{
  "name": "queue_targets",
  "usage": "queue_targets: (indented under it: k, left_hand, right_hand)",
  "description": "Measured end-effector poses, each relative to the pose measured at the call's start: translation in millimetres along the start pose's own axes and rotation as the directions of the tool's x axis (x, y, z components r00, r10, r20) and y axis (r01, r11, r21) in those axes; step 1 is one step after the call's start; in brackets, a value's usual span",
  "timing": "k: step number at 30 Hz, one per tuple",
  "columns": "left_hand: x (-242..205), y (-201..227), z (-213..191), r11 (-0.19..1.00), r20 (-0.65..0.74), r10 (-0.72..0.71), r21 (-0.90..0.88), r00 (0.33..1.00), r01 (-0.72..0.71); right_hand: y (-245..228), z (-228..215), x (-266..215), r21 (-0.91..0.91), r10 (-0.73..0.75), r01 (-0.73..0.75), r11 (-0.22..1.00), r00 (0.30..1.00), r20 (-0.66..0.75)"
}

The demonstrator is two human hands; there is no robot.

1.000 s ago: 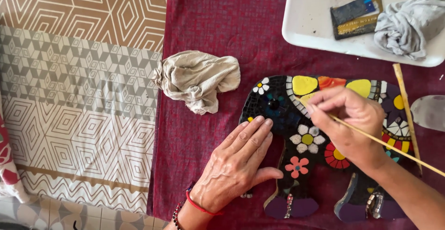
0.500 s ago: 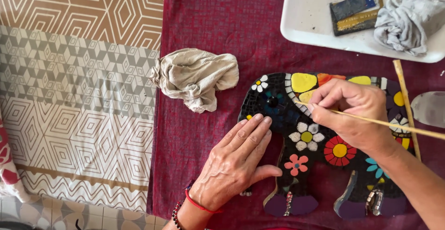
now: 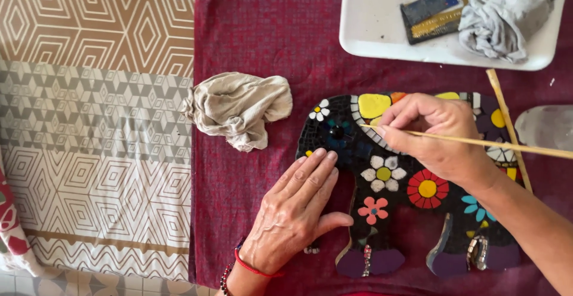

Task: Cleaning and refining the grout on a mosaic elephant using a spray bottle, cloth, and wooden stick.

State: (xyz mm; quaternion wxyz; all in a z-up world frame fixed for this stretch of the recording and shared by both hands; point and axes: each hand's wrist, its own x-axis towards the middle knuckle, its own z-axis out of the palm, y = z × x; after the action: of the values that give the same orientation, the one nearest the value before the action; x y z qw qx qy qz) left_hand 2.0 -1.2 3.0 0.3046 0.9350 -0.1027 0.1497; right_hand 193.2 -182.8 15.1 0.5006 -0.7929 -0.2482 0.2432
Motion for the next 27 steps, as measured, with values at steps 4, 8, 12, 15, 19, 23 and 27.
queue_targets:
  k: [4,8,12,15,19,23,27]
  left_hand:
    - [0,1,2,1.0,-0.004,-0.001,0.007,1.0,0.001]
    - [1,1,1,1.0,0.004,-0.005,0.007,1.0,0.005]
    - [0,1,1,1.0,0.009,-0.005,0.012,1.0,0.005]
    - [0,1,1,1.0,0.008,-0.002,0.005,1.0,0.002]
    - [0,3,-1,1.0,0.028,-0.016,-0.01,0.999,0.017]
    - [2,1,0,1.0,0.008,-0.007,0.005,1.0,0.007]
    - [1,1,0,1.0,0.028,-0.015,-0.008,1.0,0.015]
  right_hand:
    - [2,-9,-4,-0.012,-0.001,0.001,1.0,0.998,0.057]
    - [7,-3,-4,0.0,0.031,-0.031,1.0,0.999,-0.012]
    - [-2,-4,-9,-0.007,-0.049,0.049,0.999,0.998,0.029]
    - [10,-2,-7,0.035,-0.014,0.016,0.999,0.998,-0.054]
    - [7,-3,-8,0.009,-0.058,0.058,0.998,0.998,-0.021]
    - [11,-7,-4,0.073,0.001,0.0,0.997,1.0,-0.025]
    - [4,-6,-5,-0.022,-0.03,0.03,0.999,0.999,0.015]
